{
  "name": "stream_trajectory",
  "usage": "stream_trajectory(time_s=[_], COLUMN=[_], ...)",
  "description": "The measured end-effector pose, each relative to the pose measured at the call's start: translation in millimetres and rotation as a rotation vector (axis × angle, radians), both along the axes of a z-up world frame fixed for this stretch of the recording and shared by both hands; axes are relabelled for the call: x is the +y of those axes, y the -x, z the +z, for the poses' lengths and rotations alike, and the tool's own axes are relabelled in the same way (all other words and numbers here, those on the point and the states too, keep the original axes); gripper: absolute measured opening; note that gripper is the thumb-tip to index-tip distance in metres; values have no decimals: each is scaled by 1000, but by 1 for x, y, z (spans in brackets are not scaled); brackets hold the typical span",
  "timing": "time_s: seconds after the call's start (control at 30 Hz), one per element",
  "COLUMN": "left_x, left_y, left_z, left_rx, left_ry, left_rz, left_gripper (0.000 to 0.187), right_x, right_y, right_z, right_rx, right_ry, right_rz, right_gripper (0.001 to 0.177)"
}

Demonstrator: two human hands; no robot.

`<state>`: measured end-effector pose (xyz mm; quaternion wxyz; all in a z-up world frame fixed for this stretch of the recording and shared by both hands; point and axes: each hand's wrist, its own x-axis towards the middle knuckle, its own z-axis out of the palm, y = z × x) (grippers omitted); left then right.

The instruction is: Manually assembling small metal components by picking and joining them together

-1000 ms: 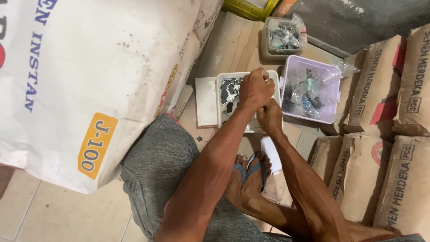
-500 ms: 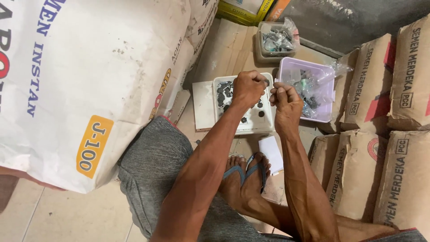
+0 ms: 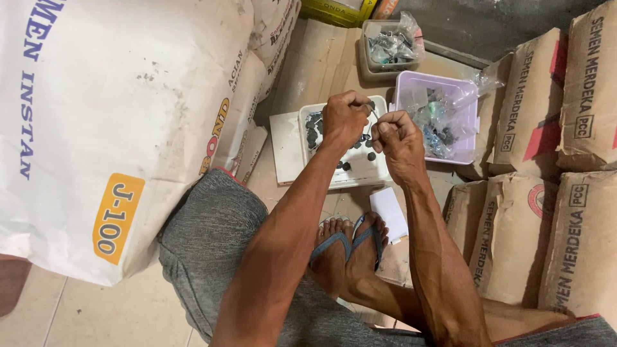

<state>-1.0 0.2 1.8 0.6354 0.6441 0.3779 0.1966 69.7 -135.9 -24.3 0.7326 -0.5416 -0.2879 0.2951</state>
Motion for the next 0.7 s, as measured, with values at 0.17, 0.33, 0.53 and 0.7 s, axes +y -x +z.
stream_trajectory(time_s=[0.17,0.33,0.53,0.7], left_x=[3,1,-1,0], left_y=[-6,-12,-2,4], left_z=[-27,-41,-27,-26], left_rx=[-11,-58,-114,-104], left_ry=[-203,-381,-339,-348], left_rz=[-75,-164,-384,-431], left_gripper=[19,18,20,17], right_x=[-5,-9,-10,-13], right_y=[-4,-5,-1,-11], right_z=[-8,-2,-12,-11], right_rx=[68,86,43,-16], right_ry=[8,24,93,270], right_rz=[14,26,-22,-20], right_gripper=[13,22,30,20])
